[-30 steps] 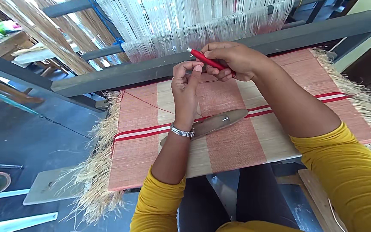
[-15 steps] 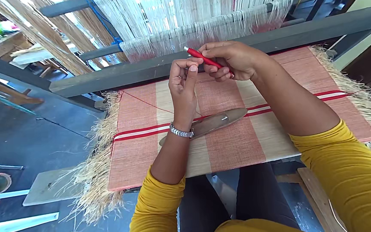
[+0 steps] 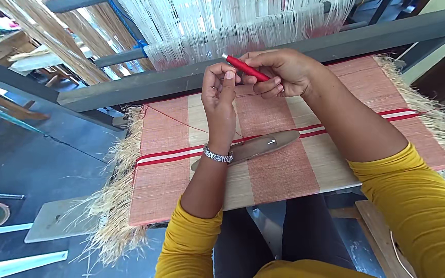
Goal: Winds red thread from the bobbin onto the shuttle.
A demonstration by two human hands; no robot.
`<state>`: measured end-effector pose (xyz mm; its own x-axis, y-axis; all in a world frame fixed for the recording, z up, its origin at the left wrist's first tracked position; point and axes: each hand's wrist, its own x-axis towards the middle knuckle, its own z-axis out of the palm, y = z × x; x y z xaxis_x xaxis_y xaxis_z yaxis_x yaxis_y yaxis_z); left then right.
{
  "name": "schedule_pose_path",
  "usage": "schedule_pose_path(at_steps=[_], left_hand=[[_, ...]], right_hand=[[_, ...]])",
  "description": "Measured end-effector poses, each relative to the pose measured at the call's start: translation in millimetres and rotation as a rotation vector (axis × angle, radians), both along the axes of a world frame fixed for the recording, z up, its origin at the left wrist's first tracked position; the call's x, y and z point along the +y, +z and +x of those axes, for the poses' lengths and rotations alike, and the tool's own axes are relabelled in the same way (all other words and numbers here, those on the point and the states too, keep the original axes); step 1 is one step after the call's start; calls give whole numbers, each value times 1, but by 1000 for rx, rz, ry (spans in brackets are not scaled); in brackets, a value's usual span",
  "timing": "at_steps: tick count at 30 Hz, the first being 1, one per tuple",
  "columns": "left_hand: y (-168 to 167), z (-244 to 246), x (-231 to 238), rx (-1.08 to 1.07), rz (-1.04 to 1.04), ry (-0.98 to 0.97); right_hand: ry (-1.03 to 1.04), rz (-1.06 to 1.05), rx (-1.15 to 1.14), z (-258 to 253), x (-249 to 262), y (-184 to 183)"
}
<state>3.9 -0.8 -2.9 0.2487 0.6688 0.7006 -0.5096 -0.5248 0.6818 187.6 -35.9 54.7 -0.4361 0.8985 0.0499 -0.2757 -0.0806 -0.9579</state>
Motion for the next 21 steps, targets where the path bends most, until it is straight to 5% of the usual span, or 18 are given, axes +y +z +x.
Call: schedule_pose_path(at_steps=[10,21], left_hand=[[-1,-4,12,29,-95,115],[-3,-1,7,70,-124,106]], right_hand=[[-85,264,-655,3,-15,10],[-93,216,-101,25,6,1]])
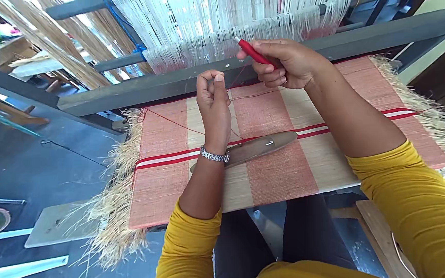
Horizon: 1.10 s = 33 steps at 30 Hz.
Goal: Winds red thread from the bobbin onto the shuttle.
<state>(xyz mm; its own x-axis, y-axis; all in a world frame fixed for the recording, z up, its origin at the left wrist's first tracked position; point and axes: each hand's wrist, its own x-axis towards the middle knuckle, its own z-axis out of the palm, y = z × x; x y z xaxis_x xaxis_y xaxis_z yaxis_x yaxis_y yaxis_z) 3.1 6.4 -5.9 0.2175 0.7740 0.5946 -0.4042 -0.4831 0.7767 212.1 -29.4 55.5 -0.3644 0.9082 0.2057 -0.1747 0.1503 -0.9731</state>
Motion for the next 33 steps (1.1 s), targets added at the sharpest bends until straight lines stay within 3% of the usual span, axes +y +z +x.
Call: schedule_pose_path(at_steps=[4,10,12,17,20,22,24,27,30,33], left_hand=[[0,-1,0,15,8,-7],[1,1,-5,179,295,207],[-1,1,-3,176,212,181],[-4,-2,5,87,-228,7],[-1,-6,1,402,-161,223],[-3,-5,-2,585,33,419],[-3,-2,-7,567,229,545],[0,-2,-8,345,262,317],[2,2,-6,139,69,-51],[2,4,-8,44,-140,-215]], right_hand=[[-38,-42,89,0,2,1],[-172,-48,129,4,1,3],[-212,-25,89,2,0,3],[-118,46,37,-4,-2,3],[-134,63,-8,-9,-4,4],[-161,76,-49,-12,-6,5],[-169,93,-93,-15,-8,6],[-168,135,-157,-19,-9,5],[-146,185,-234,-20,-7,1],[-151,207,-302,-22,-5,-1]])
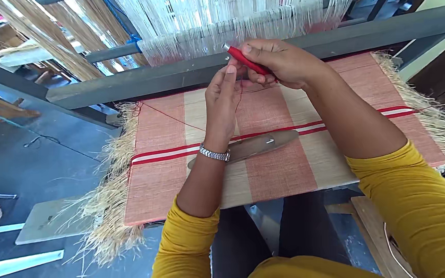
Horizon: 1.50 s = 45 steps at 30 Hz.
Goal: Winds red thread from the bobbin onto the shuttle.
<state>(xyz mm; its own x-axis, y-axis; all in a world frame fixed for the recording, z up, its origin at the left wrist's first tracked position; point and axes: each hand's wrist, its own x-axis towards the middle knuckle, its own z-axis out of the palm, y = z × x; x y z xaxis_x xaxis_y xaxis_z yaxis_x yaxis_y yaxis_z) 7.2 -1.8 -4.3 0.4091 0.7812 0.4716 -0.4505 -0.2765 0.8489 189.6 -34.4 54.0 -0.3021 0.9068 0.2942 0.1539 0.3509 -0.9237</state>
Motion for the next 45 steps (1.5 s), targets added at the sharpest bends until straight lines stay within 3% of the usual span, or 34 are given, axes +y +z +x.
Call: schedule_pose_path(at_steps=[6,19,24,32,39,45], left_hand=[[2,3,-4,-74,-204,-58],[1,1,0,-94,-199,-21],[3,1,0,-71,-209,-4],[-3,1,3,86,244,217],[-2,-2,4,6,177,166],[-3,-1,3,23,267,185]], right_hand=[[9,-15,-5,-1,2,-3],[77,-174,116,-8,2,-7],[191,-210,213,-6,4,-9],[194,-235,277,-2,6,-9],[223,-206,301,-3,5,-7],[157,-205,315,-1,4,-4]])
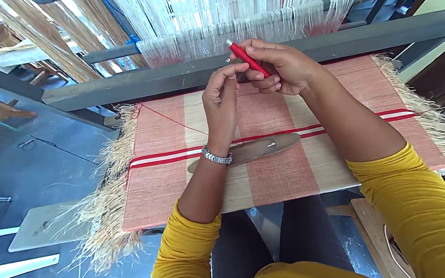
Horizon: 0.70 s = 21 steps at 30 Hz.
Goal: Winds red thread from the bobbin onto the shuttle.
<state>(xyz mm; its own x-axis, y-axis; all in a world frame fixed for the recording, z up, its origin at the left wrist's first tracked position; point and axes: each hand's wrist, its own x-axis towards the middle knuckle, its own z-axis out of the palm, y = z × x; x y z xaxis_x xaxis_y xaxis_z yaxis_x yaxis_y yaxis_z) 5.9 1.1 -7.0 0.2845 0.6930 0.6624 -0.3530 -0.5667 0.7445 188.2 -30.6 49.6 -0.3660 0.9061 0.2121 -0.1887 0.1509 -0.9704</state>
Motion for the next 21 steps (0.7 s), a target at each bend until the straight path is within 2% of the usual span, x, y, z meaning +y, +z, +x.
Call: schedule_pose_path(at_steps=[5,10,14,18,21], left_hand=[[-1,2,-1,90,165,167],[-2,3,0,154,211,193],[2,0,1,75,180,179],[2,-2,5,10,194,158],[0,-3,8,46,223,243]], right_hand=[[-39,-2,-33,1,-1,2],[-145,0,-109,-2,-3,3],[-181,-24,-202,1,-1,3],[-190,-13,-428,2,-5,5],[-196,57,-635,4,-9,9]])
